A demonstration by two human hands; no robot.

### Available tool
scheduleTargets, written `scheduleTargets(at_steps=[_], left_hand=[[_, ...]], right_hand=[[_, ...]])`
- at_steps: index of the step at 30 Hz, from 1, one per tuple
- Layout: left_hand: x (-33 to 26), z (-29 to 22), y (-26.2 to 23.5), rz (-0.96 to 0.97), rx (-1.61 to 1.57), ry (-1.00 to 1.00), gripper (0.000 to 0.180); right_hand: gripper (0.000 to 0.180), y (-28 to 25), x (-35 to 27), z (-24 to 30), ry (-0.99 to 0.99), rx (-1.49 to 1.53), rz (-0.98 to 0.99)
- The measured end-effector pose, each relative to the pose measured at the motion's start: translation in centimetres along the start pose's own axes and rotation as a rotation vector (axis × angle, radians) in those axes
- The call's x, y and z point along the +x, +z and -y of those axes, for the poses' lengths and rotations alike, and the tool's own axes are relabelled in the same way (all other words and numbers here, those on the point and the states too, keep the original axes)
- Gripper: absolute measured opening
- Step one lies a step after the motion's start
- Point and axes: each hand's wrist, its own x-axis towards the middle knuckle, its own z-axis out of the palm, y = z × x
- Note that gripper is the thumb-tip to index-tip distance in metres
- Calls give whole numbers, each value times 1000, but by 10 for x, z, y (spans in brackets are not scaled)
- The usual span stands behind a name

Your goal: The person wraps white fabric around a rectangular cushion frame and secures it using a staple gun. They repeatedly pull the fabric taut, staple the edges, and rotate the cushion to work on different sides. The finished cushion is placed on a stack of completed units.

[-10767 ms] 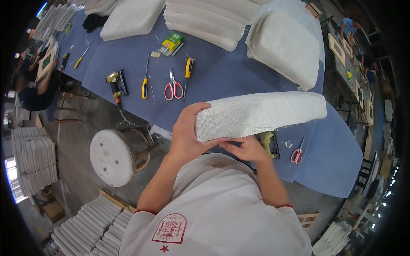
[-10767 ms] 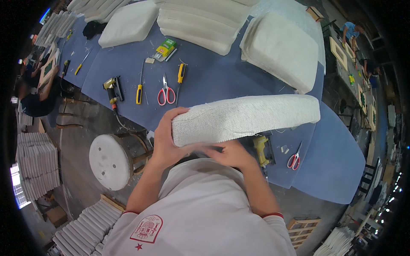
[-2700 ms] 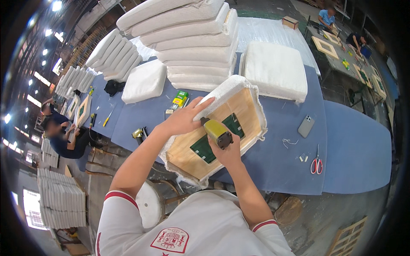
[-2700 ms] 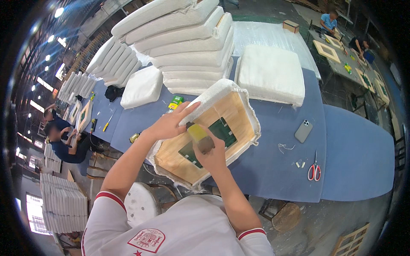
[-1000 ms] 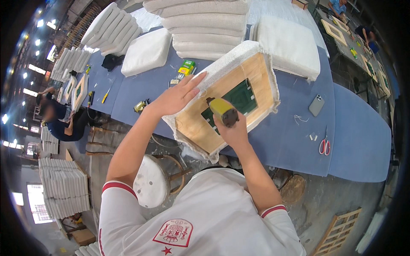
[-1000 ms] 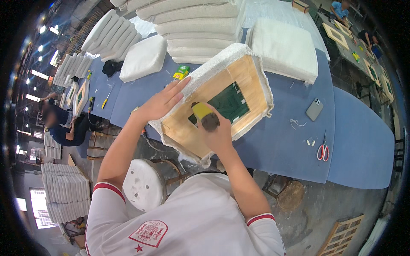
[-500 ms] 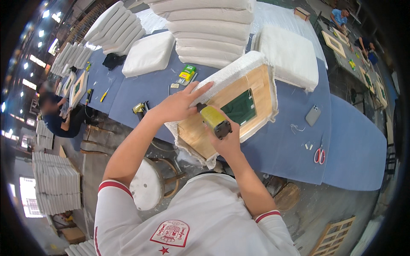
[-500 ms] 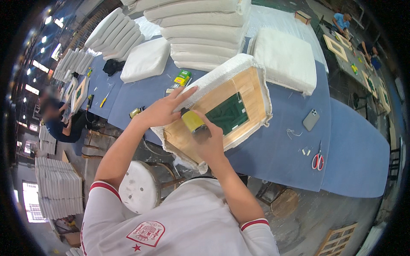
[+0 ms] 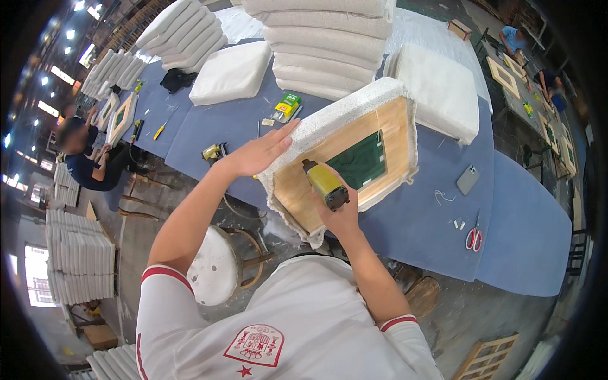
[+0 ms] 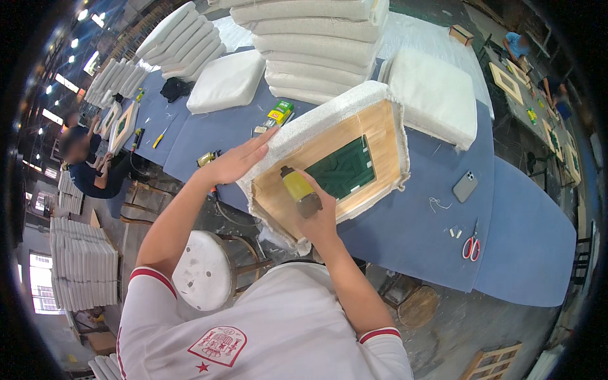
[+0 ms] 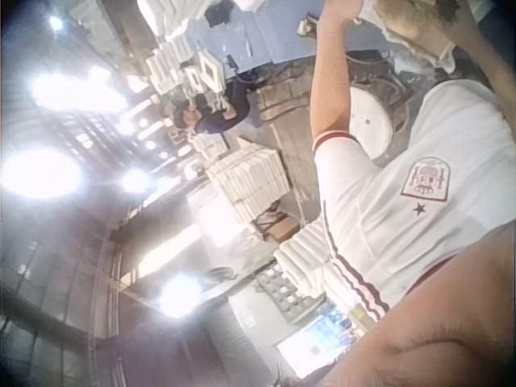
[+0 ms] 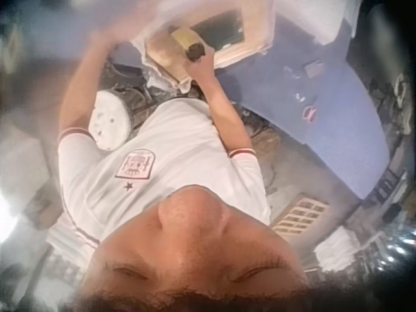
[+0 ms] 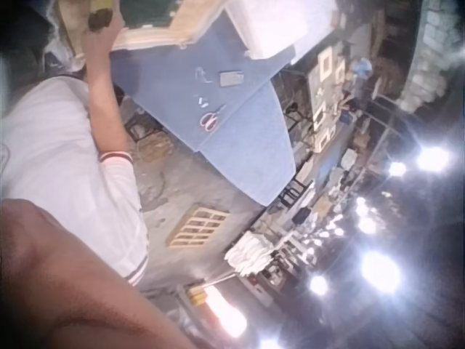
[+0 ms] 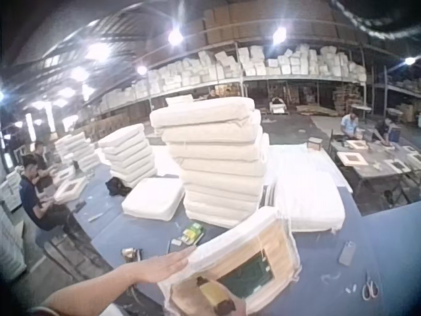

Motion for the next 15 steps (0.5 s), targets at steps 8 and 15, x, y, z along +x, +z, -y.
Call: scheduleTargets(at_steps=[8, 15], left_hand=[[-20, -34, -8, 80, 189, -8, 71], [-26, -41, -8, 64, 185, 13, 88]], right_hand=[[59, 6, 2, 41, 114, -64, -30], [56, 15, 4, 34, -1, -24, -14]])
